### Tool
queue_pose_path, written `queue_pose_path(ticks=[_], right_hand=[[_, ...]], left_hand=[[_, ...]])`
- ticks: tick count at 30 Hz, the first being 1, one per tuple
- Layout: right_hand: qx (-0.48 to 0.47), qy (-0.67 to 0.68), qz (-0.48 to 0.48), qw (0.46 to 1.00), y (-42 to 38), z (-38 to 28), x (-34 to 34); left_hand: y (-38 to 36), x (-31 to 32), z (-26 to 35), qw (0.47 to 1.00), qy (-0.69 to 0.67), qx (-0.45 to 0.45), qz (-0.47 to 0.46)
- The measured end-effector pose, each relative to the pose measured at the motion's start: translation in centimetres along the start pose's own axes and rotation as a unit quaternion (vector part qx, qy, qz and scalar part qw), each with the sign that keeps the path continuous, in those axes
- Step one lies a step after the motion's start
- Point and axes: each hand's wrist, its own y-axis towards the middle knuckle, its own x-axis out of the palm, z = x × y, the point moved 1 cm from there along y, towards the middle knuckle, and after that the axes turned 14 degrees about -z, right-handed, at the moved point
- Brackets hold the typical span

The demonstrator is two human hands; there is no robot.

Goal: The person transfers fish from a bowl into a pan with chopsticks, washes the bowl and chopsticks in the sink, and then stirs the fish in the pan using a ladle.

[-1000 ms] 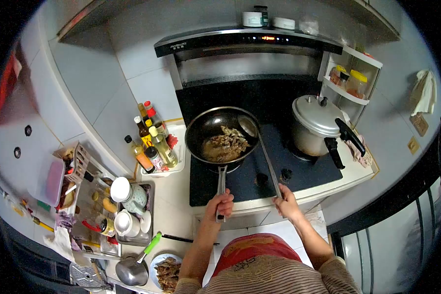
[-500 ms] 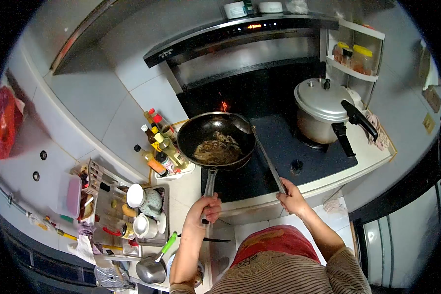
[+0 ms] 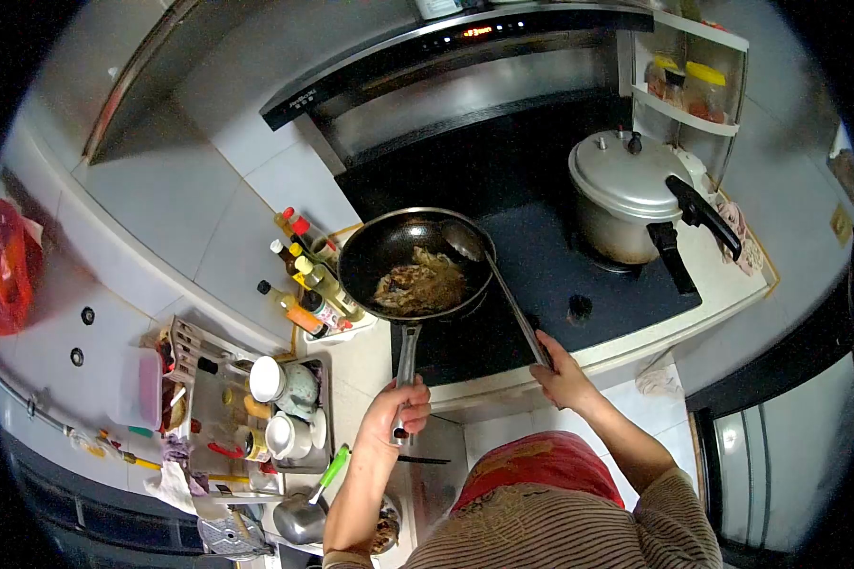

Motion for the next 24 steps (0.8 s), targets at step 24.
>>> queue_pose_path(ticks=[24], right_hand=[[0.07,0.07,-0.024,0.995,-0.4,-3.0,-0.7]], left_hand=[[-0.1,2.8,0.6,0.998,0.06,0.002,-0.002]])
